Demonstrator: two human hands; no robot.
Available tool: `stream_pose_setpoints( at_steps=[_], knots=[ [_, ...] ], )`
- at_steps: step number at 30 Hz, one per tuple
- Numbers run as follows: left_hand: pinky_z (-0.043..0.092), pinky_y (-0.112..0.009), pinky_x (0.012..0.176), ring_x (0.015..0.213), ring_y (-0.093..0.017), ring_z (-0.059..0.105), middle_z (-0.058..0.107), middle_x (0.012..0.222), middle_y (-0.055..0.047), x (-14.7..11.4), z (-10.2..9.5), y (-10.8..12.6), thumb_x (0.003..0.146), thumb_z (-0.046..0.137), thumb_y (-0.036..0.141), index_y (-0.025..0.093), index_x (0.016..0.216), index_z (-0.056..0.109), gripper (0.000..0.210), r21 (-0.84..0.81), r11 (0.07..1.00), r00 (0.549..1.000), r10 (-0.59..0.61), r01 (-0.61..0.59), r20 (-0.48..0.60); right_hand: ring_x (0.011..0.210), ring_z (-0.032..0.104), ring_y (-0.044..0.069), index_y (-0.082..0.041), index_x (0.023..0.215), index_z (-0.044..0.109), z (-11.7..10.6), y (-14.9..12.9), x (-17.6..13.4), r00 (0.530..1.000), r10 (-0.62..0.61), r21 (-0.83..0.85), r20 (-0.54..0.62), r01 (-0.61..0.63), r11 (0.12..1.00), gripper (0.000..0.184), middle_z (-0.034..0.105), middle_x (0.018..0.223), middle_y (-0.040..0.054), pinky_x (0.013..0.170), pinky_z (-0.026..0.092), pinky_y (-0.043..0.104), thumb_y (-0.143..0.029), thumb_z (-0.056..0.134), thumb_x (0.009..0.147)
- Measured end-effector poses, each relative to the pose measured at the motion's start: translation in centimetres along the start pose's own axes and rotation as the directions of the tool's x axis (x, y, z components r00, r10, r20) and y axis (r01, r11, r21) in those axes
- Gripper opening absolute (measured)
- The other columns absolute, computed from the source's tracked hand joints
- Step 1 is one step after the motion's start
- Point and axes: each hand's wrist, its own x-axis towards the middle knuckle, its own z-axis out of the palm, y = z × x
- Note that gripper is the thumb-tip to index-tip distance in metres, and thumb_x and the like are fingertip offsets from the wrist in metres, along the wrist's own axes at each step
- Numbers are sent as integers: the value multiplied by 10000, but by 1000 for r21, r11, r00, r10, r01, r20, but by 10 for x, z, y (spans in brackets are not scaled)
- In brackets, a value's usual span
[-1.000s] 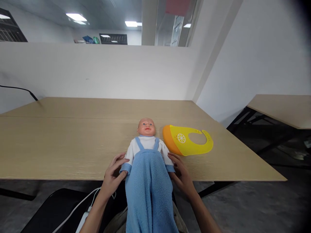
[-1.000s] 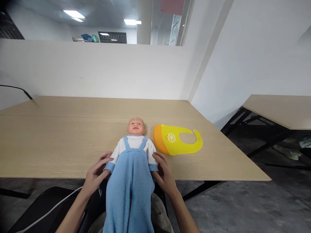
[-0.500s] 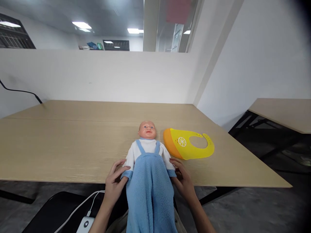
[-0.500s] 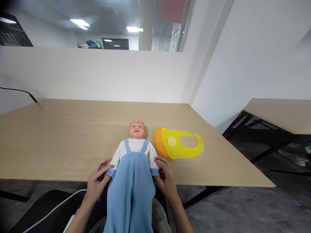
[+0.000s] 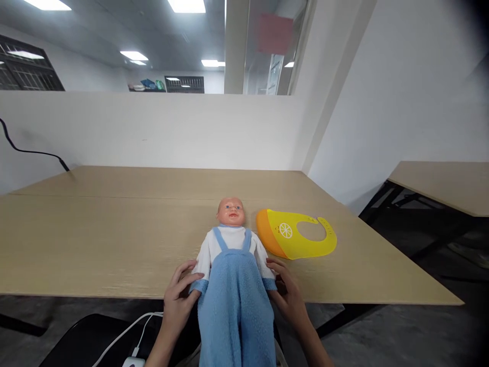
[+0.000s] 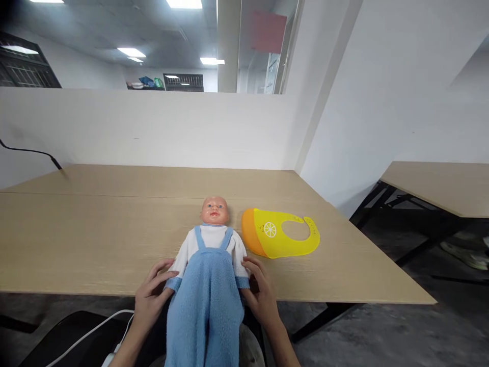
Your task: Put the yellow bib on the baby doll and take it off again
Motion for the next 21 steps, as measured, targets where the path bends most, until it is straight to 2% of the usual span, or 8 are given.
stream_pose_setpoints(
  at_steps=[6, 15, 21],
  knots=[
    [521, -367, 921, 1088, -237, 618, 638, 1123, -83, -3, -1, -2, 793, 678, 242, 255, 867, 759, 111, 11, 1000, 1000, 26, -26, 13, 1125, 584, 238, -234, 1151, 569, 0, 2, -1, 1000, -7, -9, 12, 7, 1000, 340, 594, 1229, 112, 923, 489, 355, -218, 597, 813],
    [534, -376, 913, 1078, -240, 628, 652, 1130, -89, -3, 0, -4, 801, 662, 271, 249, 878, 761, 128, 32, 999, 1000, 22, -23, 15, 1100, 598, 220, -249, 1159, 564, 0, 1, -3, 1000, -9, -16, 5, 9, 1000, 353, 597, 1229, 92, 919, 494, 332, -205, 594, 810],
    [527, -368, 904, 1039, -219, 628, 642, 1116, -63, -13, -5, -5, 842, 609, 317, 290, 969, 760, 199, 113, 993, 999, -12, 18, -52, 1110, 592, 233, -245, 1153, 571, 1, 2, -4, 1000, 13, -7, 4, -13, 1000, 355, 596, 1223, 102, 930, 494, 361, -189, 580, 802]
  ],
)
